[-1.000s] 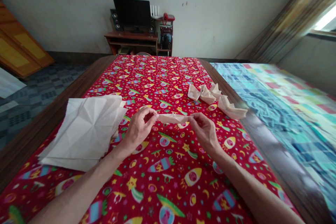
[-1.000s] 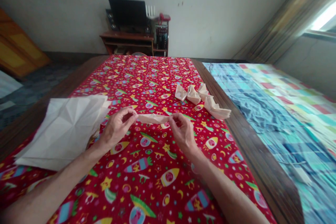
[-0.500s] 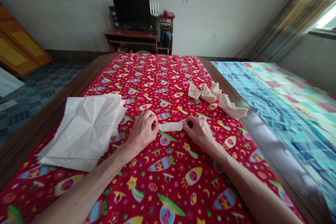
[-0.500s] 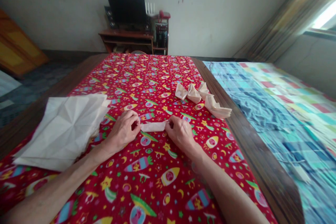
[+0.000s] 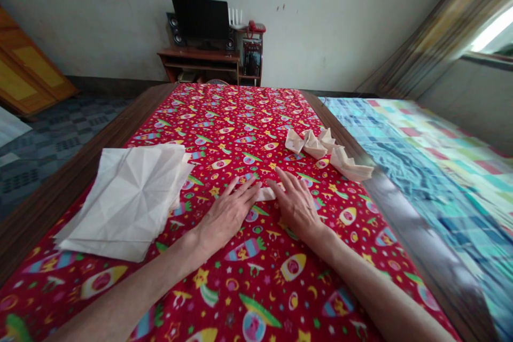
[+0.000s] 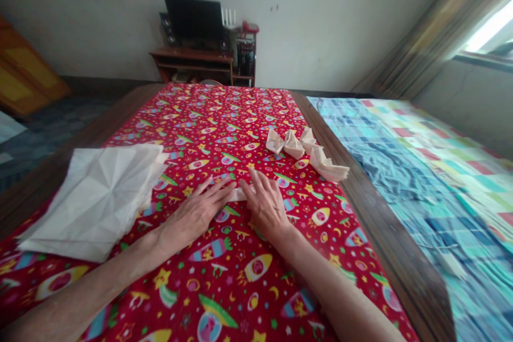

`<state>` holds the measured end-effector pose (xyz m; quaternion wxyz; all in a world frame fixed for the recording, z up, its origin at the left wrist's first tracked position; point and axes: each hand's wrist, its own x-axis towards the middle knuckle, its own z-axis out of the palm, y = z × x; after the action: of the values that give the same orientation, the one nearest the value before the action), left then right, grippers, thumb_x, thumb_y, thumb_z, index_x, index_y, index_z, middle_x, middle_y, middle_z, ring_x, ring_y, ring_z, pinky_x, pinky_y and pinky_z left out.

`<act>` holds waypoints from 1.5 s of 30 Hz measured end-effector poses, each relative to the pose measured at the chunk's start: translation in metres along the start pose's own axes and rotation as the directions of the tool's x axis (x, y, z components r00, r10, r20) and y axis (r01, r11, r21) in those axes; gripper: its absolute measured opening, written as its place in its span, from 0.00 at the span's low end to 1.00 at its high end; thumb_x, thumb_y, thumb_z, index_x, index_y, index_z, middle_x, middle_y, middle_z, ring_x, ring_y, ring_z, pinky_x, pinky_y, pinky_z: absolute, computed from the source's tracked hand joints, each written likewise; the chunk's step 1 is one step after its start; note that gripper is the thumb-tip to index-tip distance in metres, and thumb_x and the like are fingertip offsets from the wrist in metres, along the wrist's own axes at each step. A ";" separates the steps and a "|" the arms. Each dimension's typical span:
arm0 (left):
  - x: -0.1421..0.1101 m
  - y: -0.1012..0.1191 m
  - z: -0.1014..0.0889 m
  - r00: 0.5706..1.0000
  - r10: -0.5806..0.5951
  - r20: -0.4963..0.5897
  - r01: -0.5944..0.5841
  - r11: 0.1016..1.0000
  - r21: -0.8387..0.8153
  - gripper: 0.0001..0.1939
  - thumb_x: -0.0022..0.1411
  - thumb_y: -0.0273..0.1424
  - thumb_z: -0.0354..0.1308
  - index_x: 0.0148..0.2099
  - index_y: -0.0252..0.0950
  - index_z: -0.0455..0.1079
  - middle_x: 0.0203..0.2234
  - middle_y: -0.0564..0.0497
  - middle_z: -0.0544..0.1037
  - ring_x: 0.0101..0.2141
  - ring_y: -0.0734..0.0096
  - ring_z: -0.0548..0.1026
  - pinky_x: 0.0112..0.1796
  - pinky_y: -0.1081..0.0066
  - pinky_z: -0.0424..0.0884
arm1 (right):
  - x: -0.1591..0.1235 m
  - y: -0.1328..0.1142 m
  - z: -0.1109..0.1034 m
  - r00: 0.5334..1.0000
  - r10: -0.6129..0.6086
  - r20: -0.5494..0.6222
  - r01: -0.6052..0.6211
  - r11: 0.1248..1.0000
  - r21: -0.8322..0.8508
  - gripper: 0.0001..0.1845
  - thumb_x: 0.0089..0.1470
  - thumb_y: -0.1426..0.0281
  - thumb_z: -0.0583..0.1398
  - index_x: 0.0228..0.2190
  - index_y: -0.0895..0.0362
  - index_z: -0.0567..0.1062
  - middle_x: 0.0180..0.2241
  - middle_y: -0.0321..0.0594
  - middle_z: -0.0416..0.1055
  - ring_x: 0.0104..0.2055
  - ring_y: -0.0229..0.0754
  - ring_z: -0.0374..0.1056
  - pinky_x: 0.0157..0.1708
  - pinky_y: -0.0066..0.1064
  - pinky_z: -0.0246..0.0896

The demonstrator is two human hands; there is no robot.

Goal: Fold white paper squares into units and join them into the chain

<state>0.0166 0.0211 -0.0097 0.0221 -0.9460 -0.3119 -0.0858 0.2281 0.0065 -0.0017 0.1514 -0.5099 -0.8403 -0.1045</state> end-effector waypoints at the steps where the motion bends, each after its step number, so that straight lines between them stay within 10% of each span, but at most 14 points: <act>1: -0.001 0.001 0.000 1.000 -0.014 0.008 0.014 1.000 -0.006 0.32 0.60 0.16 0.41 0.66 0.34 0.50 0.64 0.47 0.54 0.65 0.64 0.44 0.62 0.55 0.42 | -0.003 -0.002 0.000 0.992 -0.121 0.014 0.121 0.992 0.026 0.21 0.59 0.77 0.50 0.53 0.56 0.67 0.57 0.51 0.63 0.57 0.50 0.58 0.51 0.45 0.56; 4: -0.003 0.003 -0.001 0.997 -0.065 0.045 0.066 0.998 -0.016 0.35 0.56 0.14 0.40 0.66 0.33 0.49 0.65 0.47 0.53 0.65 0.64 0.46 0.61 0.57 0.46 | -0.011 -0.005 0.000 0.949 -0.306 0.071 0.298 0.949 0.108 0.24 0.60 0.78 0.48 0.56 0.59 0.64 0.56 0.48 0.64 0.59 0.47 0.58 0.59 0.50 0.48; 21: -0.028 -0.008 -0.007 0.994 -0.095 0.053 0.095 0.995 -0.014 0.37 0.50 0.13 0.43 0.63 0.35 0.57 0.63 0.51 0.57 0.64 0.68 0.50 0.61 0.63 0.50 | -0.032 0.007 -0.012 0.961 -0.188 0.202 0.148 0.969 0.198 0.28 0.56 0.80 0.48 0.58 0.57 0.62 0.59 0.43 0.61 0.62 0.45 0.53 0.61 0.52 0.43; 31: -0.013 -0.024 0.001 0.957 -0.208 -0.202 0.143 0.944 -0.299 0.22 0.61 0.19 0.45 0.54 0.33 0.69 0.48 0.45 0.75 0.51 0.65 0.71 0.52 0.63 0.68 | -0.013 0.014 0.001 0.991 -0.123 -0.051 0.132 0.961 0.243 0.12 0.59 0.74 0.53 0.40 0.56 0.75 0.40 0.43 0.77 0.44 0.44 0.71 0.48 0.42 0.60; 38: 0.010 -0.020 -0.004 0.936 -0.295 -0.192 0.224 0.920 -0.320 0.17 0.62 0.29 0.54 0.53 0.36 0.68 0.43 0.46 0.74 0.44 0.63 0.73 0.46 0.64 0.71 | 0.008 0.013 0.014 0.988 -0.099 -0.120 0.124 0.966 0.226 0.13 0.58 0.67 0.58 0.45 0.57 0.72 0.44 0.47 0.73 0.46 0.46 0.67 0.44 0.37 0.64; 45: 0.010 -0.019 0.011 0.827 -0.486 -0.283 0.285 0.796 -0.535 0.29 0.65 0.36 0.49 0.65 0.34 0.50 0.52 0.39 0.66 0.48 0.60 0.70 0.49 0.59 0.69 | 0.001 0.011 0.007 0.981 -0.061 -0.183 0.082 0.990 0.111 0.10 0.60 0.70 0.54 0.28 0.57 0.71 0.27 0.40 0.71 0.30 0.38 0.65 0.30 0.28 0.57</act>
<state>0.0146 0.0436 -0.0195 -0.1619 -0.7970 -0.4602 -0.3562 0.2361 0.0148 -0.0073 0.2527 -0.4581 -0.8457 -0.1055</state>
